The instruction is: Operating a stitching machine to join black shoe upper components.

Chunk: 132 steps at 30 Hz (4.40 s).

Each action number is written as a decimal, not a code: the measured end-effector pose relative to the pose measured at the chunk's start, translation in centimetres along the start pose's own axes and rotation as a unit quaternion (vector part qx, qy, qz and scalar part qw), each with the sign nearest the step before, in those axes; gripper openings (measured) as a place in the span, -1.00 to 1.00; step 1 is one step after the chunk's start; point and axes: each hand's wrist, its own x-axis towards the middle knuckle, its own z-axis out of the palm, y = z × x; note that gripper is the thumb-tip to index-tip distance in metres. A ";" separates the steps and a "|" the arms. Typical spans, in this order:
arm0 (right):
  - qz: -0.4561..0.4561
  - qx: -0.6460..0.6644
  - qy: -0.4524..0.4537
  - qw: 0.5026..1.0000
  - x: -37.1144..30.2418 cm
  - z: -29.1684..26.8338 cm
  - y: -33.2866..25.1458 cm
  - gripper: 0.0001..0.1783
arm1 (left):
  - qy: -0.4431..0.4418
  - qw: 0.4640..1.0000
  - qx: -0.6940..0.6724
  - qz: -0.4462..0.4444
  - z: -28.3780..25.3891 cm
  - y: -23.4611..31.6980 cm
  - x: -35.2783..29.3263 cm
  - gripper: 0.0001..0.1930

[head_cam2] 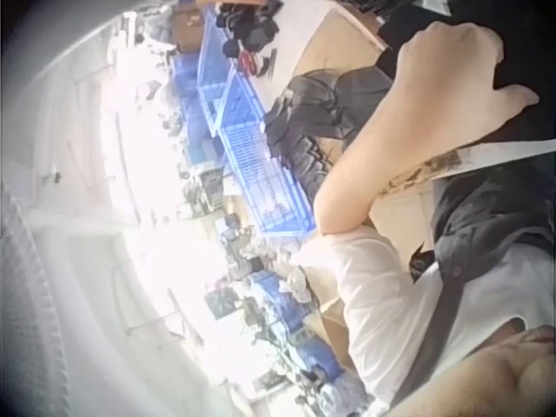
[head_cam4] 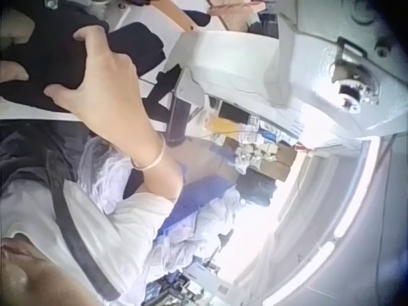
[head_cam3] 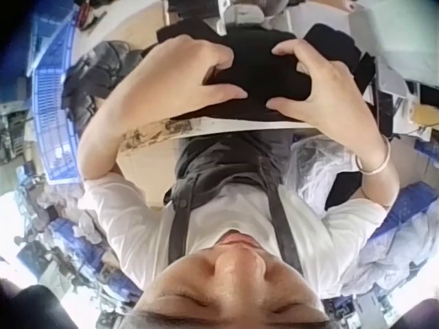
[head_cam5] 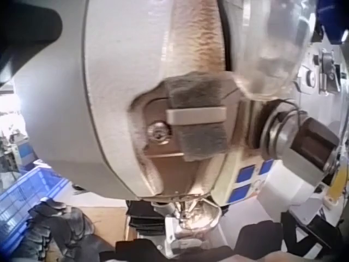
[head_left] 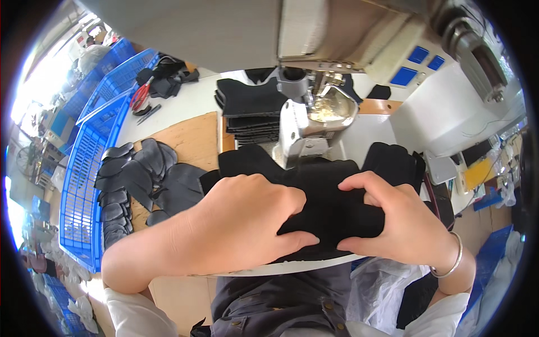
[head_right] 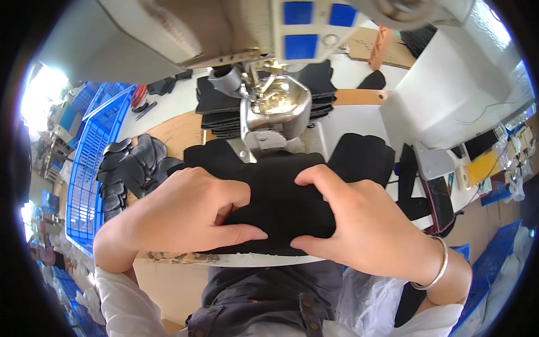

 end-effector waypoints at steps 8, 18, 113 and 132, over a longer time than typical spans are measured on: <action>0.016 -0.023 0.046 0.999 -0.4 0.1 -0.4 -0.24 | 0.008 0.990 -0.127 0.062 0.6 -2.3 -0.6 -0.68; 0.070 -0.023 0.010 0.997 -0.1 -0.1 -1.2 -0.24 | 0.013 0.989 -0.130 0.066 1.0 -2.5 -1.4 -0.68; -0.285 -0.286 0.126 0.906 4.3 21.1 -4.5 -0.30 | 0.156 0.986 0.029 0.050 6.9 -16.8 -4.6 -0.69; -0.166 -0.245 0.225 0.928 9.2 23.5 -5.0 -0.25 | 0.195 0.960 0.154 0.128 7.4 -18.2 -4.1 -0.81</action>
